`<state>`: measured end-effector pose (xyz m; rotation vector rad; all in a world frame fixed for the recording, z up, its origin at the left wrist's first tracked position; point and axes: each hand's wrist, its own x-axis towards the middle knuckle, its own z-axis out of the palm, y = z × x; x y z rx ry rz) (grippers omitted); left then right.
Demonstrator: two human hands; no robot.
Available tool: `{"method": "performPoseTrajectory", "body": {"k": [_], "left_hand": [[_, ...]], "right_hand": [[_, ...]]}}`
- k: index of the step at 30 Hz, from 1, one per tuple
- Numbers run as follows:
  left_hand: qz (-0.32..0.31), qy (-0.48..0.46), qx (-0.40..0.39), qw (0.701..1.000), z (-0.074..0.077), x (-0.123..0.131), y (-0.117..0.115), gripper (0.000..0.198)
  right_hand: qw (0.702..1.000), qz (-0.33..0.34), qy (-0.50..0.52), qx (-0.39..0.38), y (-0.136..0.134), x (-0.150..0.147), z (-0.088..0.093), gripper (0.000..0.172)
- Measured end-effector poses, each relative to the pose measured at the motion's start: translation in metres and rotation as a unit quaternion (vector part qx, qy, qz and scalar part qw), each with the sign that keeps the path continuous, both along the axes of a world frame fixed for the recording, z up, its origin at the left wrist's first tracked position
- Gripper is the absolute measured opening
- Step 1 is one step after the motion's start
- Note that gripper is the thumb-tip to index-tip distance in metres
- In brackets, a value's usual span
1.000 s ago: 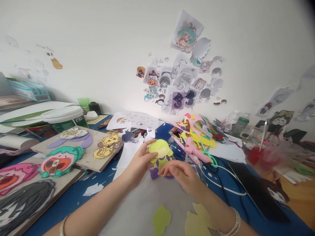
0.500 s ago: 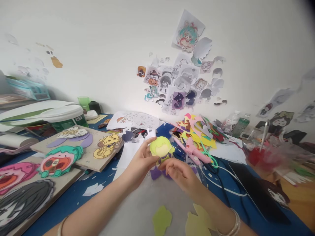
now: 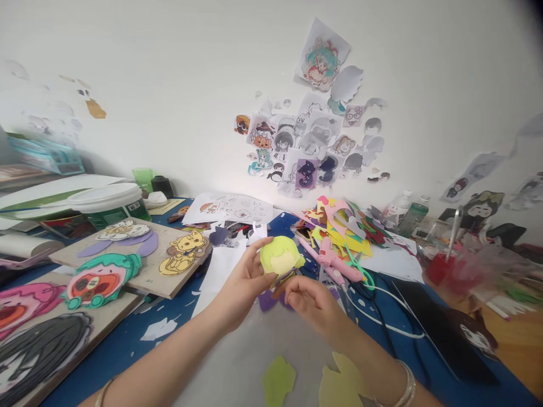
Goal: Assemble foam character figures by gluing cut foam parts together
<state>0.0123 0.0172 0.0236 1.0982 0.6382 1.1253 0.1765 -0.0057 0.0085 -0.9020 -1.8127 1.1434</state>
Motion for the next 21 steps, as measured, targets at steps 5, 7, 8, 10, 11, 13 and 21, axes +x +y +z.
{"method": "performPoseTrajectory", "body": {"k": [5, 7, 8, 10, 11, 13, 21], "left_hand": [[0.003, 0.006, 0.011, 1.000, -0.002, -0.001, 0.001, 0.061], [0.005, 0.003, 0.012, 1.000, -0.002, -0.001, 0.001, 0.060], [0.004, 0.003, 0.016, 1.000, -0.001, -0.001, 0.001, 0.060], [0.003, 0.013, 0.028, 1.000, -0.001, -0.001, 0.000, 0.058], [0.005, 0.025, 0.038, 0.999, -0.001, 0.000, 0.000, 0.056], [0.014, 0.057, 0.068, 0.996, -0.002, 0.001, -0.001, 0.054], [0.053, 0.135, 0.203, 0.968, -0.016, 0.002, -0.008, 0.043]], "right_hand": [[1.000, 0.000, -0.021, 0.004, -0.002, 0.000, -0.001, 0.031], [1.000, 0.006, -0.026, 0.009, -0.002, 0.000, -0.001, 0.032], [0.999, 0.009, -0.029, 0.012, -0.002, 0.000, -0.001, 0.032], [0.999, 0.011, -0.035, 0.021, -0.002, 0.000, 0.000, 0.032], [0.999, 0.010, -0.039, 0.026, -0.002, 0.000, 0.000, 0.031], [0.998, 0.010, -0.046, 0.033, -0.002, 0.000, 0.000, 0.030], [0.996, 0.020, -0.052, 0.071, 0.001, -0.001, -0.001, 0.033]]}}
